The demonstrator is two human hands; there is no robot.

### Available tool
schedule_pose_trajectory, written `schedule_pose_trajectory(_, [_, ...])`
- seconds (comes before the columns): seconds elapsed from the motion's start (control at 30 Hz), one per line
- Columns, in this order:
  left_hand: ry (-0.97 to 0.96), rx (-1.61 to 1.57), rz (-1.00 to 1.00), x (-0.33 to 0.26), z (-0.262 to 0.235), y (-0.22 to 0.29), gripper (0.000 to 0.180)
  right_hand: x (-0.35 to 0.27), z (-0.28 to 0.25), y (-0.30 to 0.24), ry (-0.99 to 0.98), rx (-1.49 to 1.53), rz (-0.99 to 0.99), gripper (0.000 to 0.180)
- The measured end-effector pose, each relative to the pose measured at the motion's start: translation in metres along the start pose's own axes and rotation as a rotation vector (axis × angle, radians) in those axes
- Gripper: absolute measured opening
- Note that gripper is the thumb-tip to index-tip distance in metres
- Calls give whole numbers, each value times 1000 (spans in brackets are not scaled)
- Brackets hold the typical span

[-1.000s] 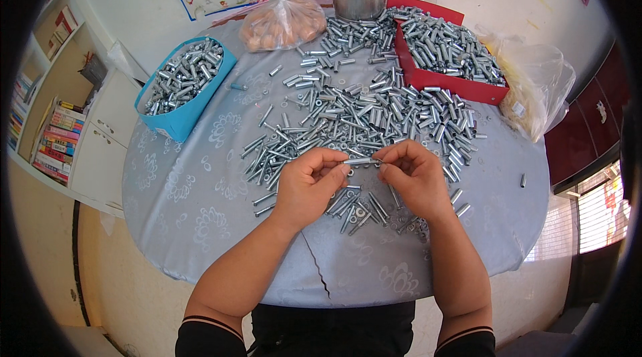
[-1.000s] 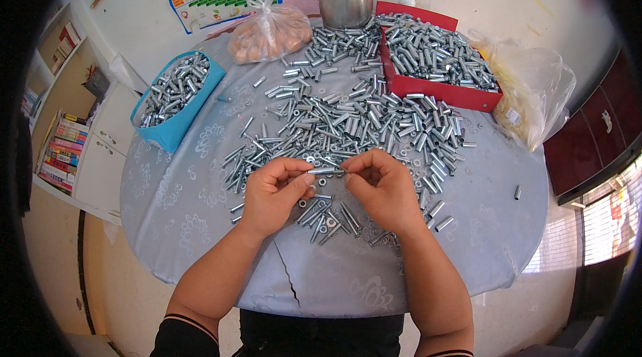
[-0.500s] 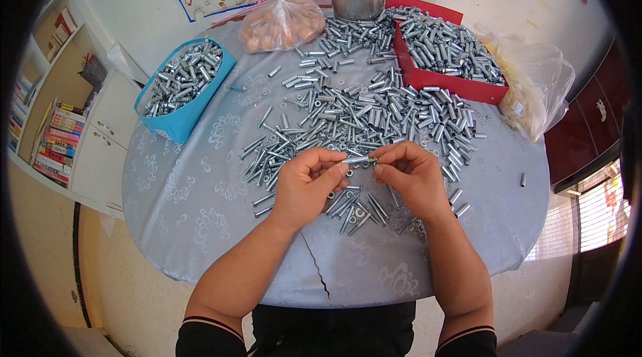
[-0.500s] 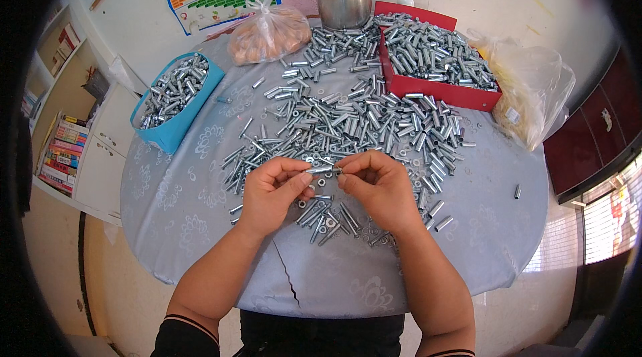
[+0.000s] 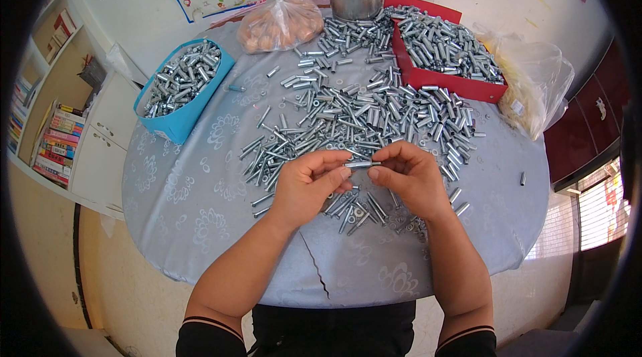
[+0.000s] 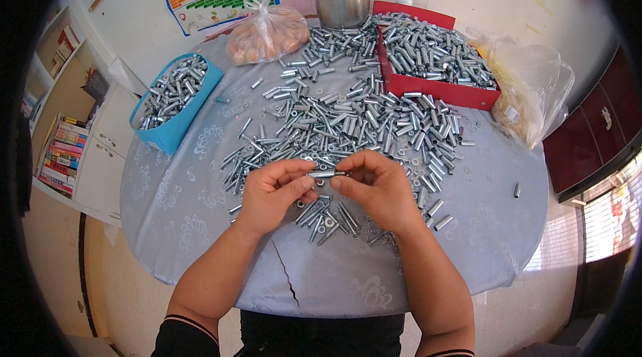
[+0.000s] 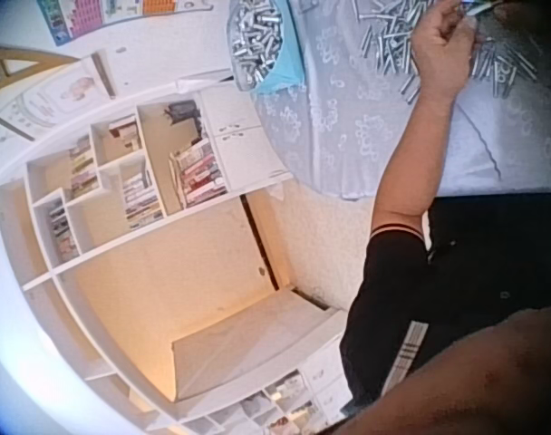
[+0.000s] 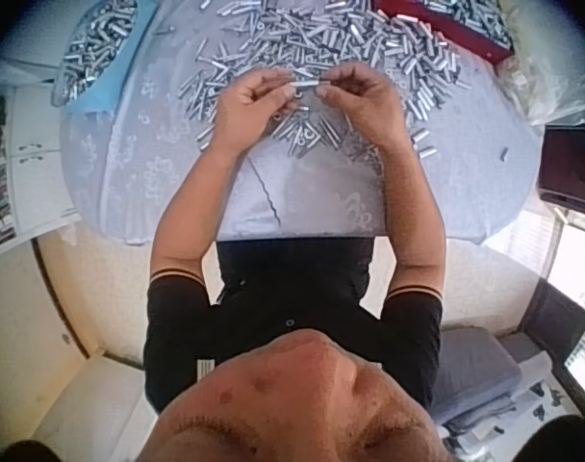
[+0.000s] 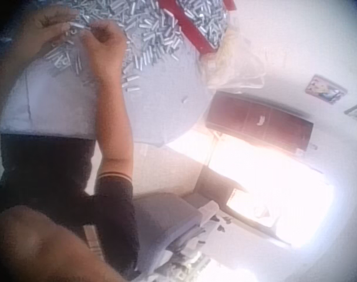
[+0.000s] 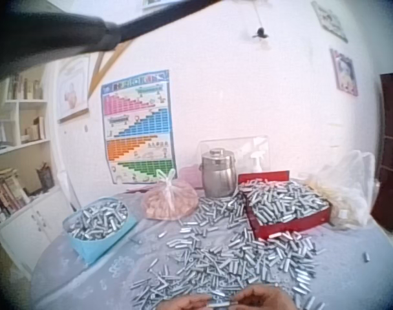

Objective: The person repeatedly picks up metal bolts and washers from a table, threads the washers onto the bolts, and places the assembled fasteners into a blue bin. The task involves continuous manual assembly of hardware components.

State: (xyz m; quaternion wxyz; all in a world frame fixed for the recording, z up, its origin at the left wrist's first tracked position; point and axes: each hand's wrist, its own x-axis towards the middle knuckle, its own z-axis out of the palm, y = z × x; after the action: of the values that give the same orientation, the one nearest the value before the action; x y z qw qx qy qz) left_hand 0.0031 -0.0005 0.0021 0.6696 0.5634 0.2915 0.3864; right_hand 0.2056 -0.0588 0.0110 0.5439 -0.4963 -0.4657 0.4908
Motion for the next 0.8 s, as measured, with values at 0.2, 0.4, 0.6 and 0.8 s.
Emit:
schedule_pose_trajectory(0.2, [132, 20, 62, 2, -3, -4, 20, 3, -4, -3, 130, -103, -25, 19])
schedule_pose_trajectory(0.4, [188, 6, 85, 2, -2, -3, 18, -3, -11, -13, -192, -721, -286, 11])
schedule_pose_trajectory(0.6, [178, -3, 93, 3, -3, -4, 19, -8, 0, -4, -289, -950, -324, 11])
schedule_pose_trajectory(0.8, [187, 12, 84, 2, -3, -6, 19, -12, 2, -9, -279, -1052, -276, 12])
